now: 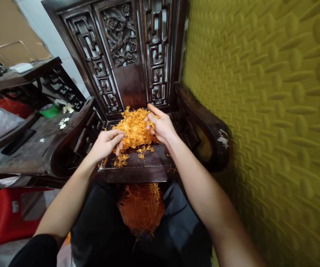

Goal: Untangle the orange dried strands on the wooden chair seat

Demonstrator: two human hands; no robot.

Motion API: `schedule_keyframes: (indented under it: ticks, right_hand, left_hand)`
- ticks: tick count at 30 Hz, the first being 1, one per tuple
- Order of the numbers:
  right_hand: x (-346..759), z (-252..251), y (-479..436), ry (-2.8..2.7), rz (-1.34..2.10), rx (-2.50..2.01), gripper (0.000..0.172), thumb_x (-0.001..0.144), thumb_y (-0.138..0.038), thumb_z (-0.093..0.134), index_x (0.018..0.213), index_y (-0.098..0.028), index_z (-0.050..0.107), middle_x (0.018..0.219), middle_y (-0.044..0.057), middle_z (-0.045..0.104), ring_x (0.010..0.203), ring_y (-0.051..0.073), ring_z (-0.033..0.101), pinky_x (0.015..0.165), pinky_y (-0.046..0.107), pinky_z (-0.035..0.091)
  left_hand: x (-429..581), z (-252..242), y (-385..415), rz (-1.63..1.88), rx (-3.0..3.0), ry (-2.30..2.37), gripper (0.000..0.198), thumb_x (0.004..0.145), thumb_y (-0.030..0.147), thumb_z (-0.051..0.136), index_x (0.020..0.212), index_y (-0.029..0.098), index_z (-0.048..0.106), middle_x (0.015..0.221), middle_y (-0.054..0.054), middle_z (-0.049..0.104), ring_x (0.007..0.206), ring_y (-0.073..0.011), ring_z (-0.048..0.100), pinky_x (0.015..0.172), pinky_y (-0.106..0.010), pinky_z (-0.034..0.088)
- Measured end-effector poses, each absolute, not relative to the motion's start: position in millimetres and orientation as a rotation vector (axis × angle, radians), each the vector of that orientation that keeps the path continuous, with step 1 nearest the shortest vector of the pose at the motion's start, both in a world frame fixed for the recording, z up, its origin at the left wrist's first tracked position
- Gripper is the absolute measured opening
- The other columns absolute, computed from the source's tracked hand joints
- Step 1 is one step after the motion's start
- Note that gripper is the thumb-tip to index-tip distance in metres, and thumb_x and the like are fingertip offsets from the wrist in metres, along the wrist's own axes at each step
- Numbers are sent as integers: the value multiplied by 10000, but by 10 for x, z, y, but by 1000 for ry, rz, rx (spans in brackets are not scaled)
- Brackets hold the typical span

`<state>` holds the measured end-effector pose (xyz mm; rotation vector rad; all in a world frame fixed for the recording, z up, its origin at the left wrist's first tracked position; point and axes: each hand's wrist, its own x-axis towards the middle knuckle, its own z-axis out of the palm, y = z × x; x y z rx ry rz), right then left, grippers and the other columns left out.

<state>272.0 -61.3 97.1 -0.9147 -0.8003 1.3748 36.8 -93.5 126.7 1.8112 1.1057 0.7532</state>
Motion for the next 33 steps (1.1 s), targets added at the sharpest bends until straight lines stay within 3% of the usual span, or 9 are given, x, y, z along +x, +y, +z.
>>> schedule_keyframes:
  ticks: [3,6,10,15,19,24,27,30,33]
  right_hand:
    - [2653,1034,-712,-1025,1570,-926,420,816,-444,798,1166,-221,735,617,-68,531,374,28,385,326,137,119]
    - [2554,1036,-807,-1286,1653,-976,445,748,-558,825,1010,-201,779,526,-80,468,343,30,327,316,155,91]
    - [2417,977,-811,-1456,1410,-1020,310,741,-454,855,880,-189,772,419,-100,407,336,36,292,325,154,125]
    - [2767,980,-515,-798,970,-1032,198,718,-240,860,715,-146,685,520,-50,526,382,43,389,329,160,226]
    - [3006,936,-443,-661,1106,-978,207,683,-179,876,766,-141,691,594,-20,574,444,63,496,330,138,235]
    - [2732,893,-568,-707,1382,-884,225,643,-165,890,791,-140,723,704,6,655,519,76,560,396,169,397]
    - [2557,917,-622,-755,1410,-825,247,620,-204,910,783,-150,732,693,0,665,551,93,582,461,209,468]
    - [2437,927,-686,-876,1338,-769,292,579,-246,940,786,-152,756,721,10,693,592,98,595,527,231,497]
    - [2379,916,-722,-992,1269,-771,302,615,-317,934,811,-149,777,734,16,699,562,86,570,518,234,478]
  left_hand:
    - [354,1303,-951,540,1916,1011,260,971,368,539,872,165,669,573,2,660,383,-100,562,464,-213,447]
    - [352,1331,-946,452,1984,970,275,975,366,525,828,175,659,558,8,651,395,-104,562,476,-214,450]
    - [320,1346,-935,446,2075,1023,331,977,344,519,712,181,633,505,15,618,389,-100,549,495,-212,453]
    - [161,1386,-1002,485,1903,1083,256,953,368,569,819,182,684,527,16,614,328,-97,478,388,-223,376]
    - [150,1315,-961,689,1767,1125,270,948,404,596,863,166,691,561,-11,643,367,-110,533,408,-228,391]
    - [350,1167,-779,1027,1495,1133,268,938,441,625,915,174,640,607,9,633,389,-84,512,419,-216,379]
    - [512,1137,-761,978,1436,1105,346,930,522,632,919,176,619,563,38,564,373,-58,422,385,-199,285]
    - [644,1138,-802,849,1488,1004,416,898,581,656,961,170,634,605,28,588,390,-45,401,389,-195,255]
    - [698,1155,-842,804,1495,970,405,840,557,731,843,168,621,636,7,629,393,-38,393,389,-197,242]
